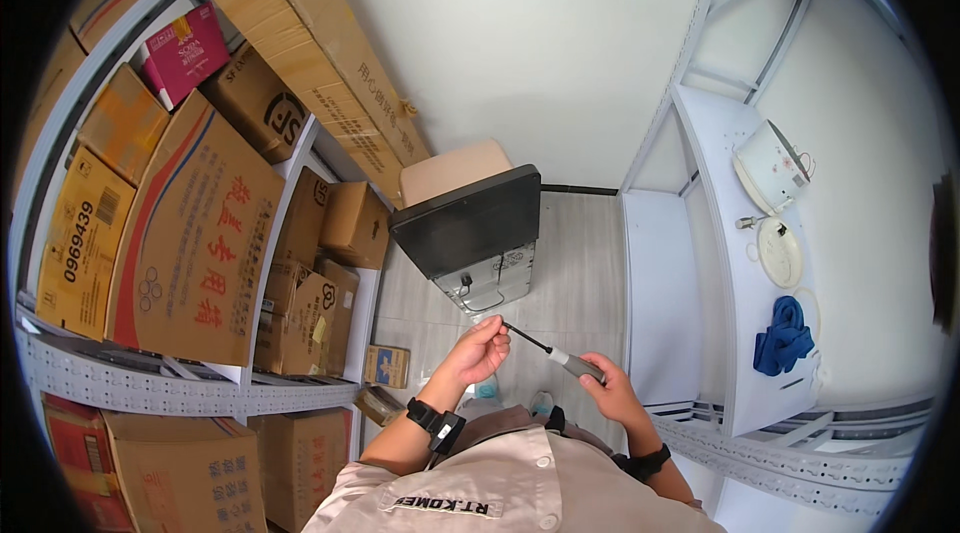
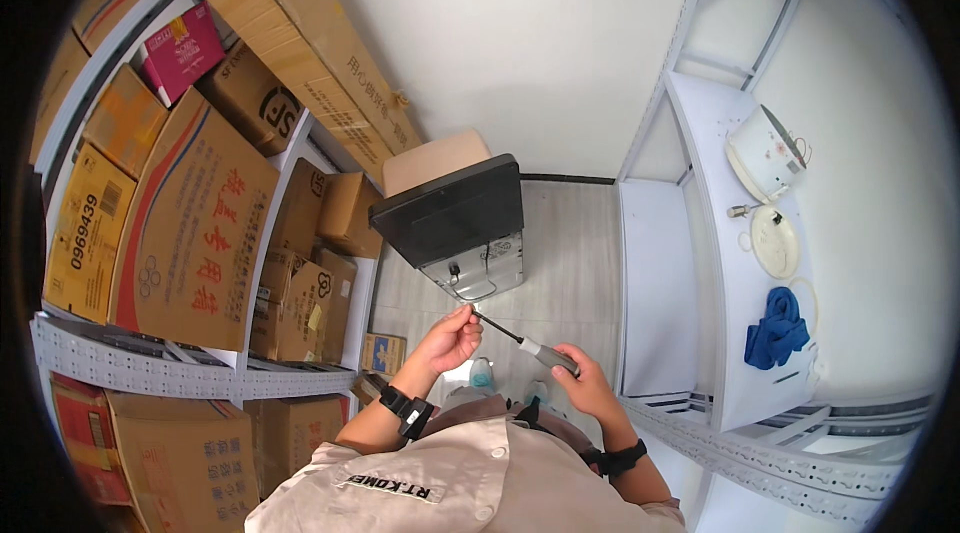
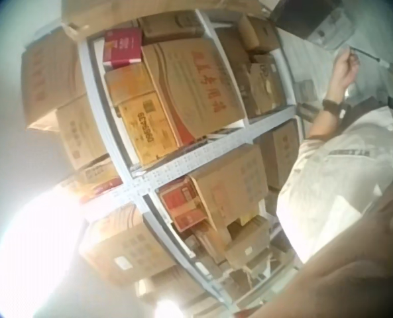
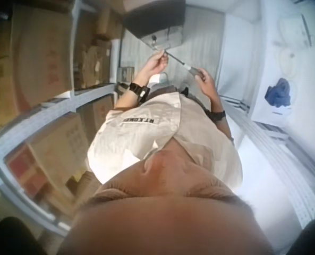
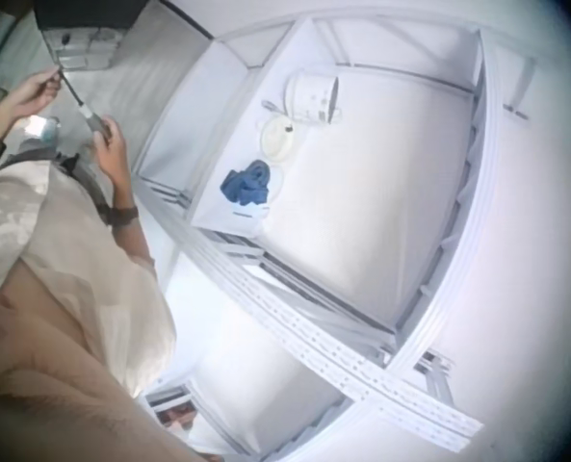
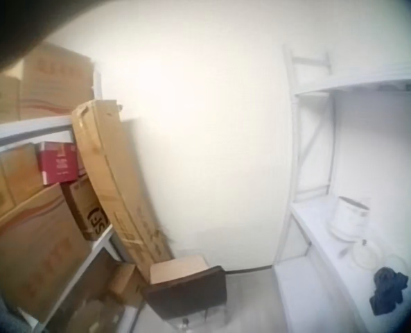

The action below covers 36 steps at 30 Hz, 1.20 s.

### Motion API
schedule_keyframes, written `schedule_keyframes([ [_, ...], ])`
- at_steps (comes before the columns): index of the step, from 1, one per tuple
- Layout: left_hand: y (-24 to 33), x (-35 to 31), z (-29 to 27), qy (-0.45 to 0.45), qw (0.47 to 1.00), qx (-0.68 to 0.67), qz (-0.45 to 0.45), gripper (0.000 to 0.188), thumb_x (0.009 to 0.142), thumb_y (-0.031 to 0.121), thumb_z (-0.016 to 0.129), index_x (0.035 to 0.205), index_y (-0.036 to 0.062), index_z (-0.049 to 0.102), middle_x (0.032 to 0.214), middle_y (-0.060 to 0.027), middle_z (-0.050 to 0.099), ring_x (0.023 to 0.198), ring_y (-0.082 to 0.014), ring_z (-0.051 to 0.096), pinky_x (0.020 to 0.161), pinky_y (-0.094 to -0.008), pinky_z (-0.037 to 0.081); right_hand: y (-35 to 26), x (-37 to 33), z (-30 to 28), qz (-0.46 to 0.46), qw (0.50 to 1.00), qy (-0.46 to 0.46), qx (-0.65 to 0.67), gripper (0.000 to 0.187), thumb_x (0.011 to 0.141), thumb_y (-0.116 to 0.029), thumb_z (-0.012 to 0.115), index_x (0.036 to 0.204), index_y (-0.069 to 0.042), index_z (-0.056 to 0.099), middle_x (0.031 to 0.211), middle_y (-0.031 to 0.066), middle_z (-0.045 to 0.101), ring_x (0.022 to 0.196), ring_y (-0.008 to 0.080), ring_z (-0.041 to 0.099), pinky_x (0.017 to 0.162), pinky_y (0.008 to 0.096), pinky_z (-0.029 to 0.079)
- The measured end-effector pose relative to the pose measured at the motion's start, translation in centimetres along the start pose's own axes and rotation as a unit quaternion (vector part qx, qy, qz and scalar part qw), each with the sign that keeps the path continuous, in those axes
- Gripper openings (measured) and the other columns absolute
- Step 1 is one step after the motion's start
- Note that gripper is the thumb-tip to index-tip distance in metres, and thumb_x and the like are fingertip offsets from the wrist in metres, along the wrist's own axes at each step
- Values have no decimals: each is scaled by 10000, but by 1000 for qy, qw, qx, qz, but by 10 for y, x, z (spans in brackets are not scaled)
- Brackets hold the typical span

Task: The person assembles a small electronic device using a screwdriver. They open the device's casing, insert screws into the bottom, and tighten them to secure the components. The task is performed in a storage room with shelves and boxes.

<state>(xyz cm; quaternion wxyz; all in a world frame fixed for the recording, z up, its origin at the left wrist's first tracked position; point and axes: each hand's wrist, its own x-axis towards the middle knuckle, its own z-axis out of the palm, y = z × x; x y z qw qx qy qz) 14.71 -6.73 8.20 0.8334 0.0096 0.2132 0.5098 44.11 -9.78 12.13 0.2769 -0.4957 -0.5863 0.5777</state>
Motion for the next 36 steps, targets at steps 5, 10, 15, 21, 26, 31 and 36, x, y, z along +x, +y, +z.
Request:
schedule_keyframes([
  [5, -17, 0, 10, 28, 999, 43, 16, 149, 953, 204, 565, 885, 72, 585, 773, -6, 593, 638, -87, 479, 563, -205, 413, -6, -8, -20, -47, 998, 29, -22, 320, 855, -82, 630, 1168, -39, 581, 967, 46, 614, 806, 121, 558, 675, 271, 459],
  [10, -30, -6, 28, 126, 958, 251, 47, 162, 944, 198, 584, 851, 65, 577, 742, -9, 565, 582, -82, 450, 534, -198, 391, -9, -14, -44, -84, 994, 16, -69, 320, 851, -74, 633, 1167, -53, 586, 979, 42, 621, 829, 119, 568, 669, 257, 463],
  [15, -41, -8, 30, 107, 966, 224, 71, 125, 920, 173, 622, 894, 53, 598, 743, -12, 572, 593, -76, 454, 529, -210, 378, 5, -19, -52, -78, 997, 1, -27, 312, 863, -82, 625, 1168, -36, 577, 985, 37, 623, 840, 119, 577, 700, 262, 468],
  [21, -52, 1, 46, 114, 959, 218, 139, 161, 925, 181, 613, 830, 63, 559, 708, -6, 542, 543, -72, 392, 496, -211, 329, 11, -21, -54, -39, 993, -79, 76, 300, 925, -131, 569, 1192, -1, 524, 961, 52, 628, 806, 103, 584, 710, 260, 463],
  [26, -61, 10, 57, 172, 926, 265, 208, 166, 920, 177, 622, 825, 62, 548, 694, 2, 526, 532, -59, 368, 476, -214, 293, 8, -19, -59, 44, 978, -163, 124, 279, 976, -199, 496, 1189, -18, 506, 830, 39, 653, 582, 54, 488, 527, 213, 395],
  [31, -55, 7, 46, 182, 895, 339, 226, 154, 911, 158, 632, 826, 58, 552, 698, -8, 544, 518, -49, 361, 459, -205, 281, 4, -15, -57, 57, 979, -148, 128, 274, 980, -214, 485, 1170, -20, 523, 773, 21, 643, 551, 44, 446, 503, 210, 366],
  [36, -39, -7, 41, 197, 888, 375, 177, 143, 901, 148, 646, 830, 52, 567, 701, -16, 564, 522, -50, 379, 467, -202, 297, 8, -7, -51, -4, 985, -141, 104, 248, 947, -149, 538, 1153, -11, 522, 923, 46, 616, 768, 88, 557, 719, 249, 447],
])
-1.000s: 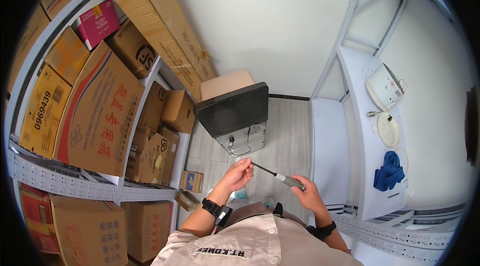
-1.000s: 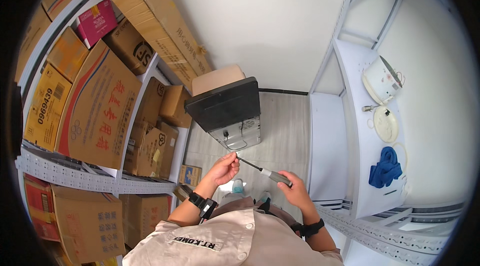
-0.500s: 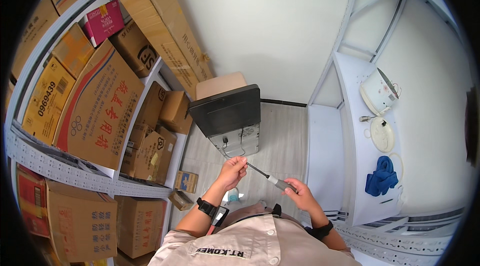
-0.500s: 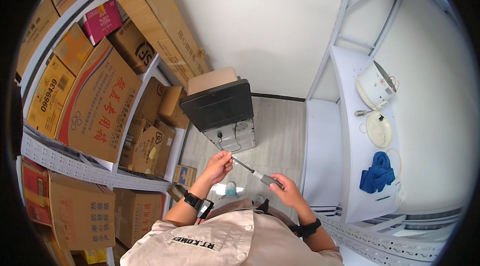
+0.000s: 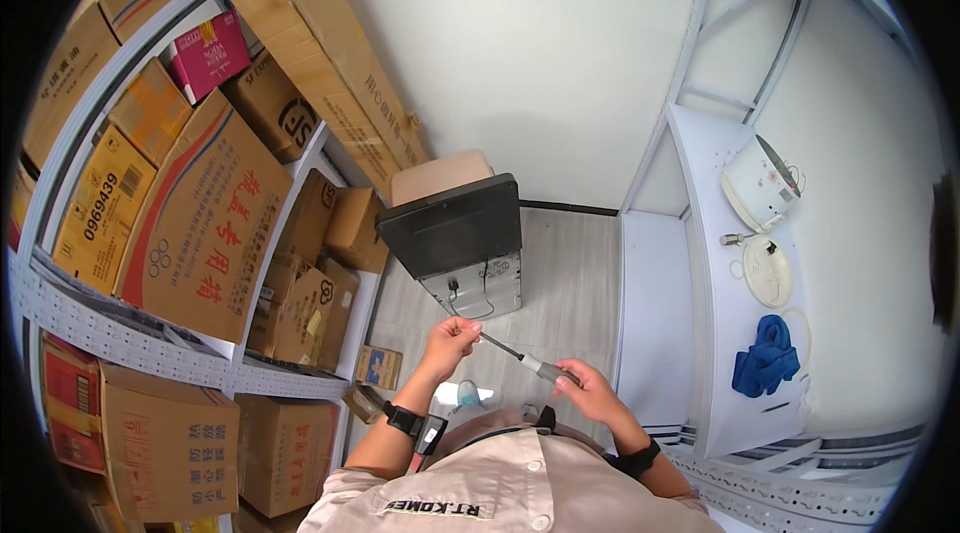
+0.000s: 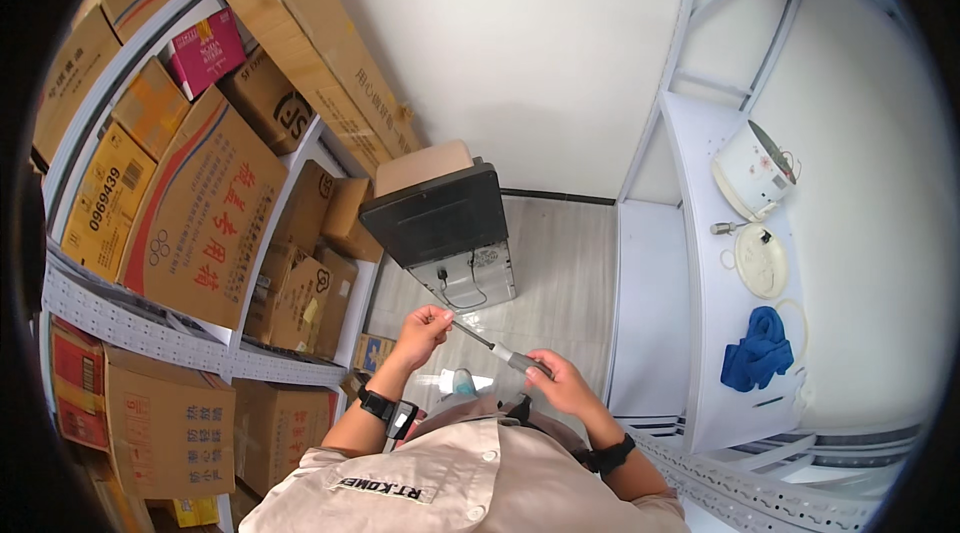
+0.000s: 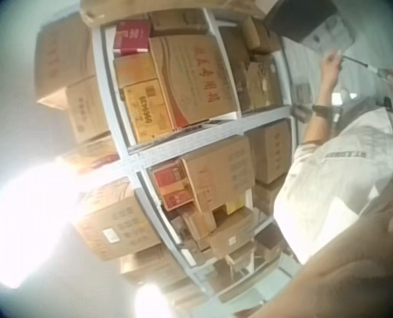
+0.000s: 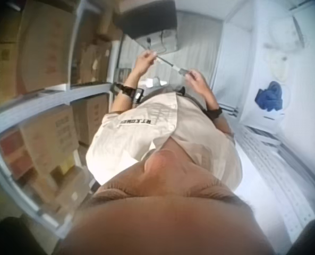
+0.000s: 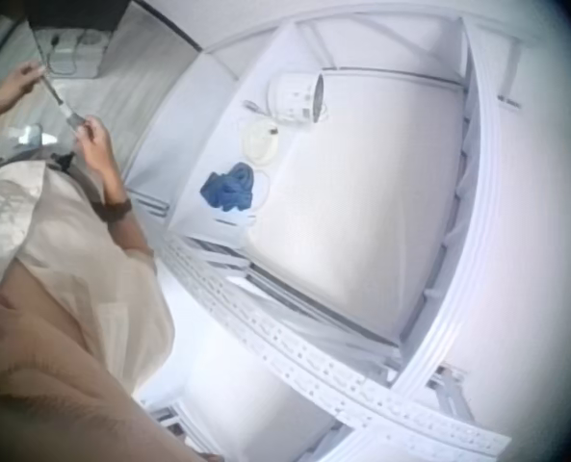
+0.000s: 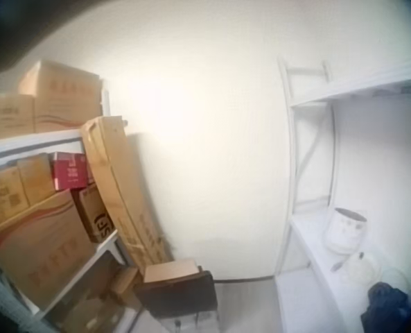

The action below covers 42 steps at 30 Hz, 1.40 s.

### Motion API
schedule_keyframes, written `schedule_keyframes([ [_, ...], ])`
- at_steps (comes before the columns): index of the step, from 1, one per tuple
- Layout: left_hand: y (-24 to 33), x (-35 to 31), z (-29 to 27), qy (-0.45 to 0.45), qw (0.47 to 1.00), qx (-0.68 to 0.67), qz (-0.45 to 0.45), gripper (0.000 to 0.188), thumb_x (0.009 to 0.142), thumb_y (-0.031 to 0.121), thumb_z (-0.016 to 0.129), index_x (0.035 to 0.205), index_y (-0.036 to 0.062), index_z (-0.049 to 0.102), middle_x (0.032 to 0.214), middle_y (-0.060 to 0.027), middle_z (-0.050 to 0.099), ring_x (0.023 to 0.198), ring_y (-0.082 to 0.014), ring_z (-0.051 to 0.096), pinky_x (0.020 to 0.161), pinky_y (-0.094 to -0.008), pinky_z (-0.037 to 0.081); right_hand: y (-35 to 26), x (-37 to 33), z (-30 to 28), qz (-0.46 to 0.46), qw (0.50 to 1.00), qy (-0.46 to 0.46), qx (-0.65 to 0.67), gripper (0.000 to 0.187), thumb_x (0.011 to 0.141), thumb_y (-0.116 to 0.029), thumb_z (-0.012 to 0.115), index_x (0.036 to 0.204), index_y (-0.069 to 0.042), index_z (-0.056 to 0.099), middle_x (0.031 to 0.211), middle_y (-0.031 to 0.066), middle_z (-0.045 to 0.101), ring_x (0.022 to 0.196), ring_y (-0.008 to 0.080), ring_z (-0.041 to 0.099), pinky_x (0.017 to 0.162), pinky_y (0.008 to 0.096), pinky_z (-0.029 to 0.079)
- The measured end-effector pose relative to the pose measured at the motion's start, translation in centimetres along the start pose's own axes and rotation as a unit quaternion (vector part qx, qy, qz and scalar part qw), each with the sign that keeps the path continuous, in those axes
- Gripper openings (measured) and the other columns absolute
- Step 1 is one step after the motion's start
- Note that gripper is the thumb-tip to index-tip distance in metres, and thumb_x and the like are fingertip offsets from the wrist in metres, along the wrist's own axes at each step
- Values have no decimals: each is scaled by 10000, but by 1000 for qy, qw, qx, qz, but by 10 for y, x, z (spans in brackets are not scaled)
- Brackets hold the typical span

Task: The person assembles a small electronic device using a screwdriver. They open the device's casing, insert screws into the bottom, and tighten them to secure the components. The task is performed in a storage room with shelves and boxes.

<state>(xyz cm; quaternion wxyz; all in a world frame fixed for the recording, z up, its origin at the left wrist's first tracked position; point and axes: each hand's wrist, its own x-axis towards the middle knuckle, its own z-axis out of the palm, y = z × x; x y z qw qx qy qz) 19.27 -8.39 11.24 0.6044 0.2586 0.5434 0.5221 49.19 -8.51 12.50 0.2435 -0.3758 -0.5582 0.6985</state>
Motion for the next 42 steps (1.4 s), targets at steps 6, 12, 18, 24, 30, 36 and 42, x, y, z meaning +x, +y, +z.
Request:
schedule_keyframes([
  [6, 1, -2, -3, 1, 998, -46, -31, 136, 899, 146, 649, 829, 57, 575, 704, -11, 567, 524, -52, 386, 473, -202, 312, 13, 13, -2, -92, 994, 32, -53, 279, 900, -115, 607, 1145, -22, 511, 998, 51, 582, 892, 105, 545, 797, 259, 441],
  [12, -17, 7, -5, 52, 968, -232, -84, 163, 919, 203, 627, 835, 83, 557, 680, 33, 507, 489, -46, 322, 453, -209, 275, 13, 28, 8, -60, 997, -17, -40, 310, 896, -125, 619, 1149, -25, 470, 951, 49, 584, 861, 107, 532, 756, 263, 440],
  [18, -24, 17, -18, 116, 944, -291, -103, 203, 926, 238, 619, 802, 104, 530, 672, 41, 482, 479, -50, 302, 448, -214, 260, 16, 52, 24, 38, 993, -95, -56, 362, 902, -172, 622, 1175, -29, 432, 860, 51, 580, 753, 102, 537, 657, 259, 438],
  [24, -19, 43, -63, 130, 956, -244, -97, 202, 910, 241, 638, 814, 94, 539, 680, 38, 489, 467, -46, 313, 436, -214, 259, 28, 96, 51, 106, 987, -118, -32, 378, 907, -212, 613, 1183, -37, 422, 835, 53, 579, 642, 107, 523, 565, 268, 425],
  [30, -10, 89, -124, 136, 967, -177, -123, 88, 894, 134, 612, 893, 51, 580, 675, 25, 498, 482, -47, 347, 425, -214, 263, 66, 158, 89, 156, 984, -87, -18, 379, 922, -196, 588, 1214, -50, 396, 885, 79, 616, 660, 118, 529, 600, 270, 442],
  [36, 3, 150, -190, 86, 967, -163, -173, 101, 899, 104, 576, 960, 31, 609, 676, 26, 500, 506, -51, 370, 432, -212, 276, 83, 215, 143, 171, 985, -25, -20, 385, 909, -185, 601, 1215, -76, 395, 881, 64, 608, 658, 119, 529, 597, 273, 440],
  [42, 24, 185, -219, 59, 966, -127, -220, 109, 922, 127, 568, 997, 54, 598, 684, 34, 495, 516, -53, 372, 446, -212, 289, 95, 247, 184, 146, 987, 44, 43, 351, 915, -156, 597, 1205, -100, 408, 859, 48, 602, 673, 119, 532, 597, 275, 443],
])
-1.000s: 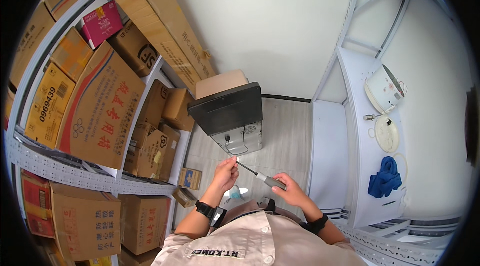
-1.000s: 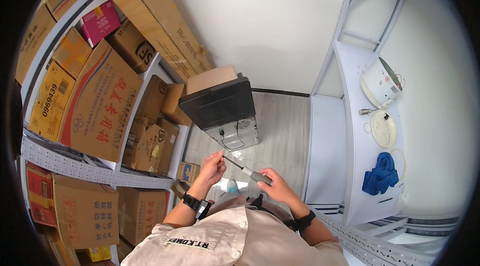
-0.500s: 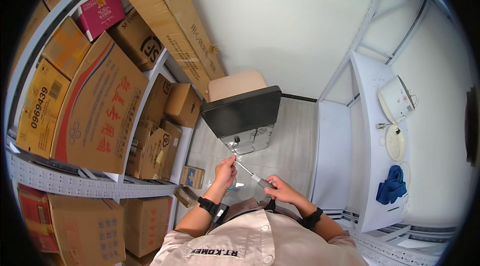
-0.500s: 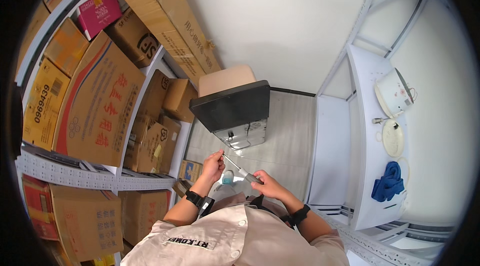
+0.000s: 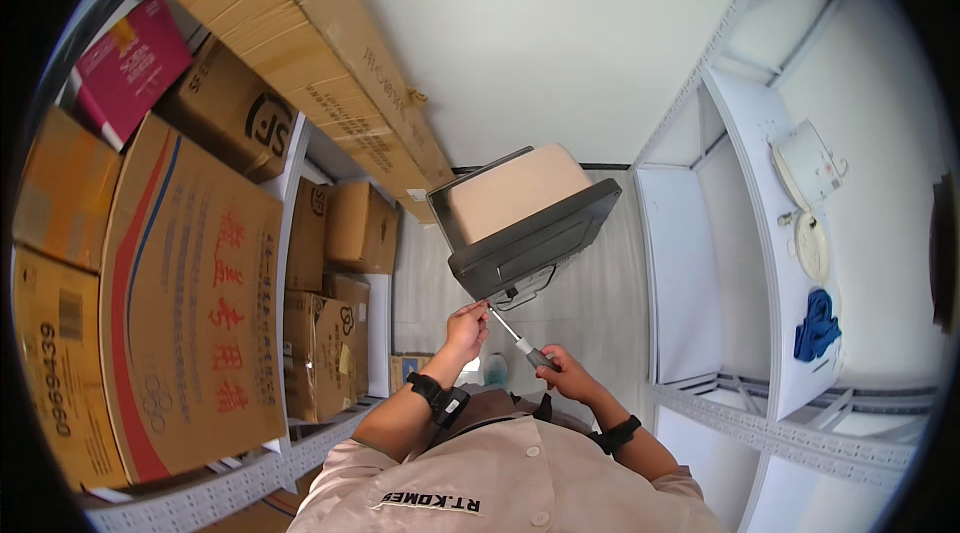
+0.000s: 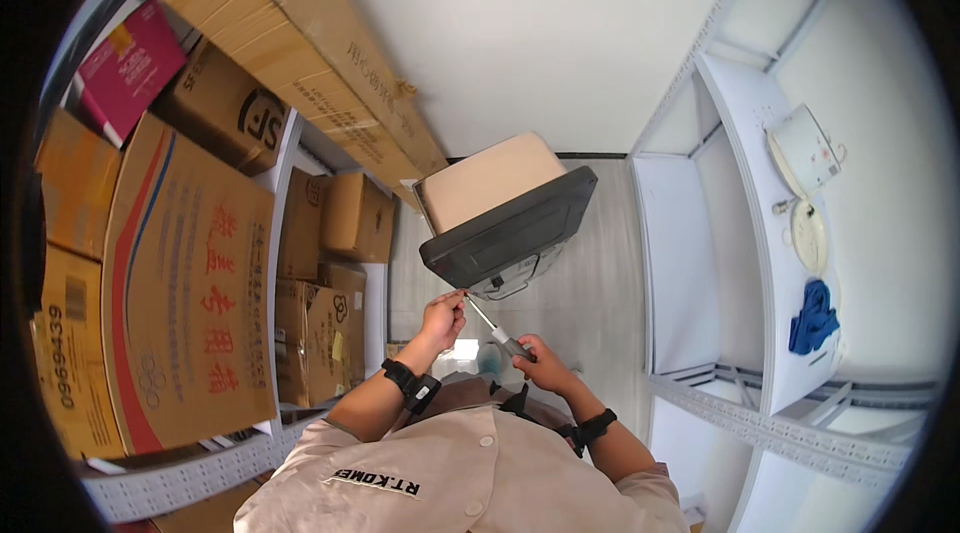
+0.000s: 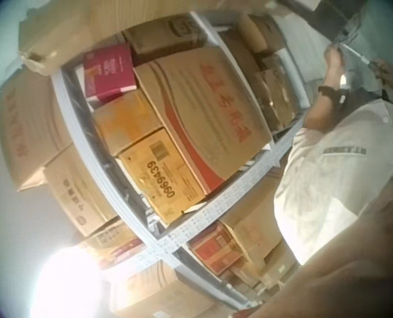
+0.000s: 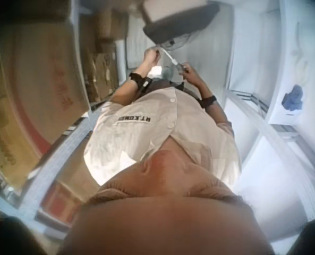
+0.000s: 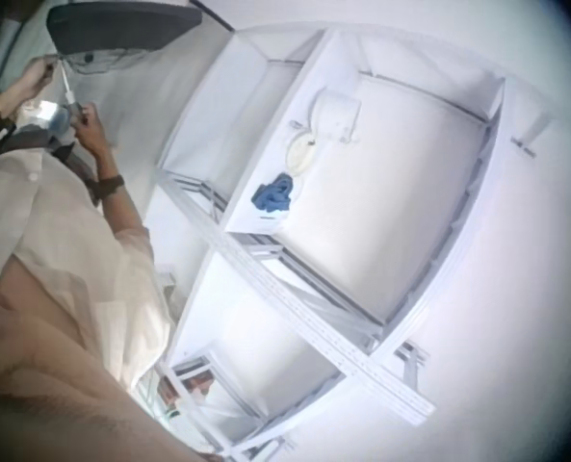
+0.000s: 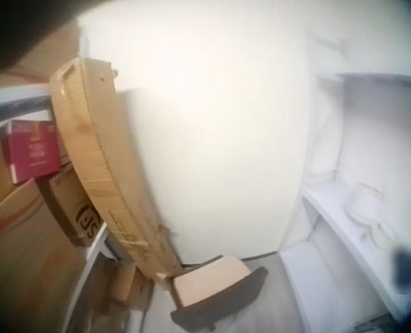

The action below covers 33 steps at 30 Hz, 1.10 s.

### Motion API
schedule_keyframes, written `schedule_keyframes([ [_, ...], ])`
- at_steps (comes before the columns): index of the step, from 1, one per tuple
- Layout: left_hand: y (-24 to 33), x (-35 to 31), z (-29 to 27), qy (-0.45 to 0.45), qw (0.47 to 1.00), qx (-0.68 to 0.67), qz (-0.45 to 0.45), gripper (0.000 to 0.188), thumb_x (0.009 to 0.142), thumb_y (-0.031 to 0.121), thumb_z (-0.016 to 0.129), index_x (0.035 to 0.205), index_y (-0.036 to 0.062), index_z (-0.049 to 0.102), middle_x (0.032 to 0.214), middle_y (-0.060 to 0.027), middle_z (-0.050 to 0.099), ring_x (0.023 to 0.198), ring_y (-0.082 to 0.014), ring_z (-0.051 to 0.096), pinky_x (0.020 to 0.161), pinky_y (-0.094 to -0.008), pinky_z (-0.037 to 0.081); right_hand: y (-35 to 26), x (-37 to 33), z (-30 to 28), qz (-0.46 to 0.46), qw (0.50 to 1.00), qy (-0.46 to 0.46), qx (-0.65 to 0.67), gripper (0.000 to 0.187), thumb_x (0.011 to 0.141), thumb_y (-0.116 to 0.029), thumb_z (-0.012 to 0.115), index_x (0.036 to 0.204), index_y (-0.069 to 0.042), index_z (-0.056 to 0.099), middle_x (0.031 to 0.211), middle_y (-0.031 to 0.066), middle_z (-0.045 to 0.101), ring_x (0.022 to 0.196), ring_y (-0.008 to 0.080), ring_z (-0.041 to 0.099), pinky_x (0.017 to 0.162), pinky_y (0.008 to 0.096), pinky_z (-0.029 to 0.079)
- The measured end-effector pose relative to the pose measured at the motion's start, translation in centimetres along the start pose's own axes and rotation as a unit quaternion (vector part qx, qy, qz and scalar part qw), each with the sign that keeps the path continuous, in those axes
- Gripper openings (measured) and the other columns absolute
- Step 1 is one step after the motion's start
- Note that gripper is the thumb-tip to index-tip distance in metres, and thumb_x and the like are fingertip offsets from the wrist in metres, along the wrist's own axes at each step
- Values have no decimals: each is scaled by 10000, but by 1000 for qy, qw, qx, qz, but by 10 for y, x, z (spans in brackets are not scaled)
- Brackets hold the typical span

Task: The person assembles a small electronic device using a screwdriver. They open the device's casing, insert screws into the bottom, and tighten them to secure the components. The task is performed in a storage room with shelves and boxes.

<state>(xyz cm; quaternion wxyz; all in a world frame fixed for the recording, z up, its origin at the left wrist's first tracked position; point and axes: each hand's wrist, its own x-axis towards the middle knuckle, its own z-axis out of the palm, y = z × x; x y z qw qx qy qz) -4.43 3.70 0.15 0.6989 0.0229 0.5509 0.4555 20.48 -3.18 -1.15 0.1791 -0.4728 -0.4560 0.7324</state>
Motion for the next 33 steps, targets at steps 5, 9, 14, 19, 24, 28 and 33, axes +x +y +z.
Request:
schedule_keyframes([
  [5, 12, 18, -18, -18, 999, 7, -33, 94, 918, 134, 590, 984, 69, 604, 685, 34, 499, 517, -57, 374, 447, -215, 289, -7, 4, 26, 3, 999, 39, 21, 318, 916, -153, 603, 1182, -114, 435, 852, 37, 601, 683, 117, 533, 601, 272, 447],
  [9, 20, 21, -12, -35, 998, 19, -51, 94, 921, 141, 594, 974, 65, 609, 681, 29, 498, 517, -64, 371, 444, -219, 287, 9, 8, 36, -10, 996, 79, 31, 327, 910, -161, 614, 1183, -114, 440, 835, 33, 597, 676, 113, 532, 593, 263, 438],
  [14, 23, 27, -15, -25, 998, 27, -43, 97, 931, 139, 576, 971, 56, 608, 671, 29, 482, 522, -66, 368, 451, -222, 291, -1, 9, 46, -21, 995, 95, 33, 354, 900, -216, 629, 1186, -113, 447, 822, 34, 547, 656, 104, 490, 565, 263, 399],
  [19, 26, 25, -17, -29, 998, 27, -45, 112, 946, 149, 551, 973, 54, 604, 662, 31, 467, 526, -65, 369, 462, -218, 301, 10, 16, 47, -74, 991, 107, -9, 372, 892, -202, 636, 1198, -113, 445, 770, 24, 535, 638, 104, 490, 558, 267, 401],
  [24, 26, 27, -23, -38, 998, 20, -41, 113, 950, 162, 550, 969, 62, 600, 658, 36, 464, 527, -66, 371, 466, -215, 302, 8, 19, 52, -91, 989, 116, -21, 373, 895, -190, 630, 1203, -110, 435, 726, 13, 513, 592, 96, 472, 524, 262, 380],
  [28, 28, 29, -25, -55, 998, 11, -41, 118, 952, 177, 554, 957, 66, 597, 665, 34, 465, 525, -67, 366, 466, -216, 299, 1, 19, 54, -73, 992, 104, -5, 378, 896, -194, 627, 1205, -101, 429, 728, 14, 513, 594, 97, 473, 527, 264, 387],
  [33, 28, 25, -19, -38, 998, 4, -42, 124, 954, 185, 556, 941, 68, 595, 674, 29, 465, 527, -70, 355, 467, -220, 299, -5, 19, 55, -45, 995, 90, 27, 385, 900, -200, 619, 1210, -86, 420, 731, 22, 516, 594, 102, 483, 533, 270, 400],
])
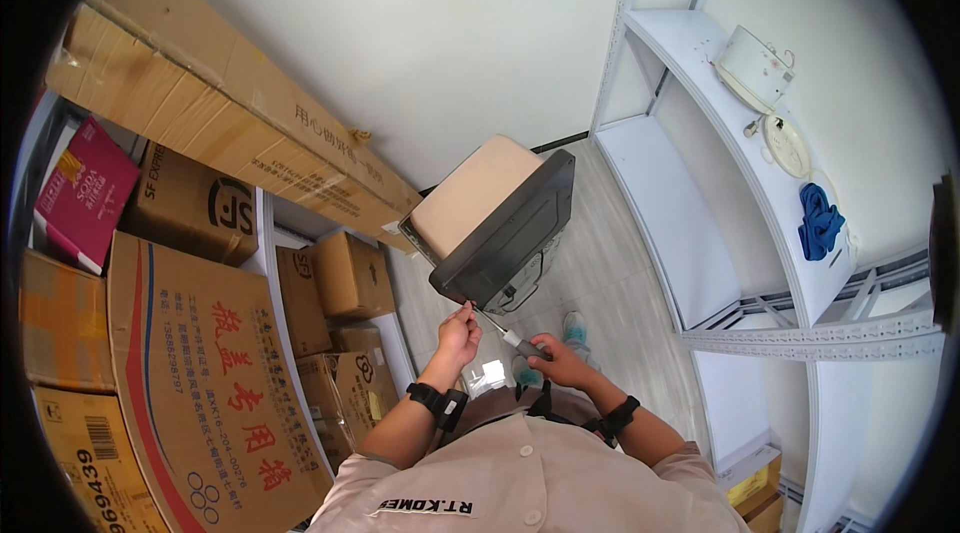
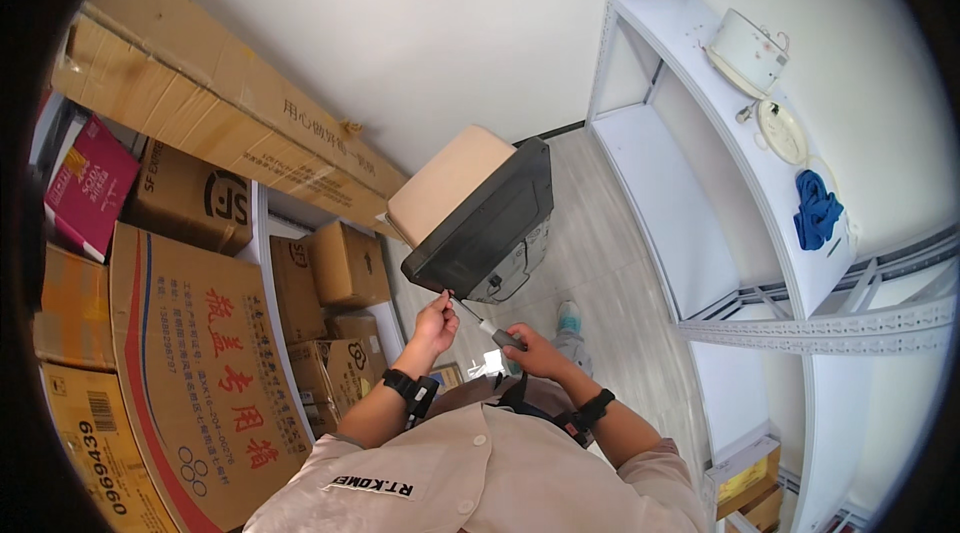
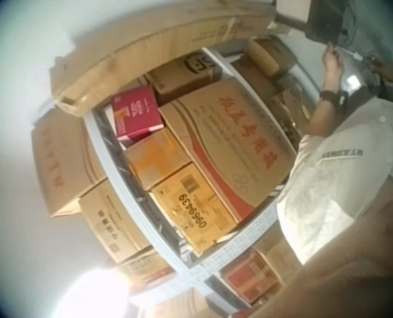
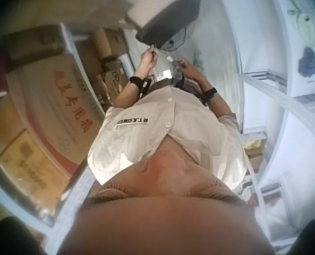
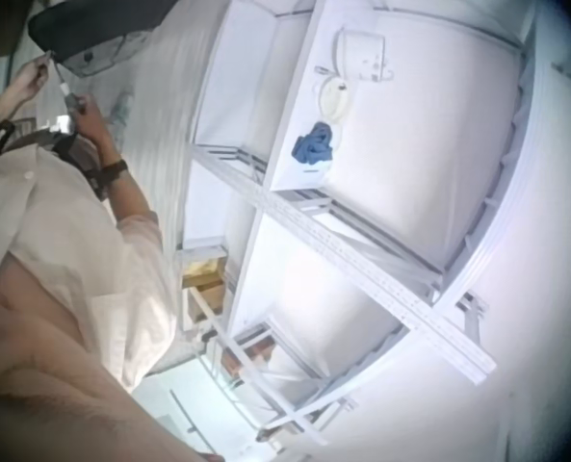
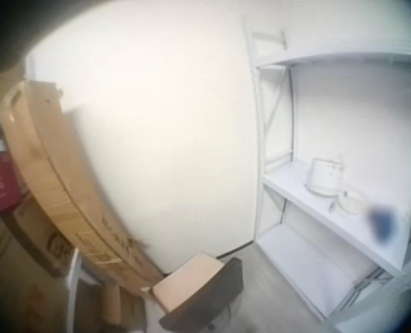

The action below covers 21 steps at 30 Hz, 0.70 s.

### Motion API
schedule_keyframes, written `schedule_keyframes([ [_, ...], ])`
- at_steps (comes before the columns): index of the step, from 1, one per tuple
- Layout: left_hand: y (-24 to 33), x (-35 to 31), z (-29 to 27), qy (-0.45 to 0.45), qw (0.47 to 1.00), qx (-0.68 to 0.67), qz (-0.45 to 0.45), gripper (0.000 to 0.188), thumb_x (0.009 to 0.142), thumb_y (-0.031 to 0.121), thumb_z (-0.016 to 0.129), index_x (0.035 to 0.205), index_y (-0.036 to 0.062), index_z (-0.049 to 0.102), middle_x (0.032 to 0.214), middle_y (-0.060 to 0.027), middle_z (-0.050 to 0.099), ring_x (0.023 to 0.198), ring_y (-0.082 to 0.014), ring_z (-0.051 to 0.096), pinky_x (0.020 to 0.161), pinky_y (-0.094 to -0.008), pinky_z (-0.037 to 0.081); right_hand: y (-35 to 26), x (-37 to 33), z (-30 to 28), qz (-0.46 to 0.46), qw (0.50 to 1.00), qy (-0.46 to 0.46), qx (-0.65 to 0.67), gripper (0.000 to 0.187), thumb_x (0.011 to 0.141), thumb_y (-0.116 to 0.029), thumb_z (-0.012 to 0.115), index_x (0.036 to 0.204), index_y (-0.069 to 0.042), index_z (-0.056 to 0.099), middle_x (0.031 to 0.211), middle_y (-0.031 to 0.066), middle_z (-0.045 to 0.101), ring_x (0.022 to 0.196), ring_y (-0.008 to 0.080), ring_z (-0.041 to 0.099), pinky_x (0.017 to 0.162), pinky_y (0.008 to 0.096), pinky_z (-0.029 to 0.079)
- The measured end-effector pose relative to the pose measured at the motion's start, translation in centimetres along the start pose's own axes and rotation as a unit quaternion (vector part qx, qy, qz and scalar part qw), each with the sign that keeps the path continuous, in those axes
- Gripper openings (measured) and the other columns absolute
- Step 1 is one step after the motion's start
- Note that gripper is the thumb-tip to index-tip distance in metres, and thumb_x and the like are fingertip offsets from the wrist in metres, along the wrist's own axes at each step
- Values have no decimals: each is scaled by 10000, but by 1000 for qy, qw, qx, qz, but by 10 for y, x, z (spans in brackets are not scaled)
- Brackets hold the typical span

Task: The person assembles a small electronic device using a screwdriver. They open the device's casing, insert screws into the bottom, and tighten them to secure the components. The task is performed in a storage room with shelves and boxes.

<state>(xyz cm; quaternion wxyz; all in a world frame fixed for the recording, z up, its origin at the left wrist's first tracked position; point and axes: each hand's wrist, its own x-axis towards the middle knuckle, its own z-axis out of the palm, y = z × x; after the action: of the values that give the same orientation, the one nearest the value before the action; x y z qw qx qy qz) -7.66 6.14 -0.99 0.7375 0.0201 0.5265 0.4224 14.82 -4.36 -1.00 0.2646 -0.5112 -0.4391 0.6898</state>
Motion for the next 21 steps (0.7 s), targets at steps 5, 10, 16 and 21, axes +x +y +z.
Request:
schedule_keyframes([
  [5, 1, 0, -2, -9, 1000, -4, 2, 122, 954, 182, 556, 939, 68, 596, 673, 30, 464, 528, -72, 351, 472, -222, 300, -5, 0, 2, 15, 1000, -6, -3, 383, 911, -199, 602, 1222, -80, 414, 735, 29, 523, 594, 110, 499, 537, 270, 410],
  [10, -1, 0, -1, -8, 1000, -1, 3, 126, 953, 184, 556, 951, 65, 596, 674, 31, 465, 528, -72, 353, 474, -222, 304, 6, 6, 3, 46, 996, 5, 70, 334, 930, -214, 562, 1213, -76, 452, 777, 33, 562, 602, 120, 519, 535, 275, 424],
  [16, -1, 0, -2, -18, 1000, 2, 5, 139, 960, 184, 536, 967, 58, 593, 675, 30, 462, 528, -72, 360, 472, -220, 307, -5, 4, 4, 69, 992, 40, 97, 268, 950, -272, 512, 1121, -67, 546, 755, 13, 559, 610, 119, 541, 548, 267, 443],
  [21, 0, -4, 5, -23, 999, 21, 7, 148, 965, 187, 524, 974, 54, 586, 676, 28, 465, 525, -72, 364, 469, -221, 311, -1, 8, -4, 111, 985, 0, 131, 275, 966, -323, 464, 1059, -86, 570, 753, 4, 570, 606, 111, 546, 550, 260, 444],
])
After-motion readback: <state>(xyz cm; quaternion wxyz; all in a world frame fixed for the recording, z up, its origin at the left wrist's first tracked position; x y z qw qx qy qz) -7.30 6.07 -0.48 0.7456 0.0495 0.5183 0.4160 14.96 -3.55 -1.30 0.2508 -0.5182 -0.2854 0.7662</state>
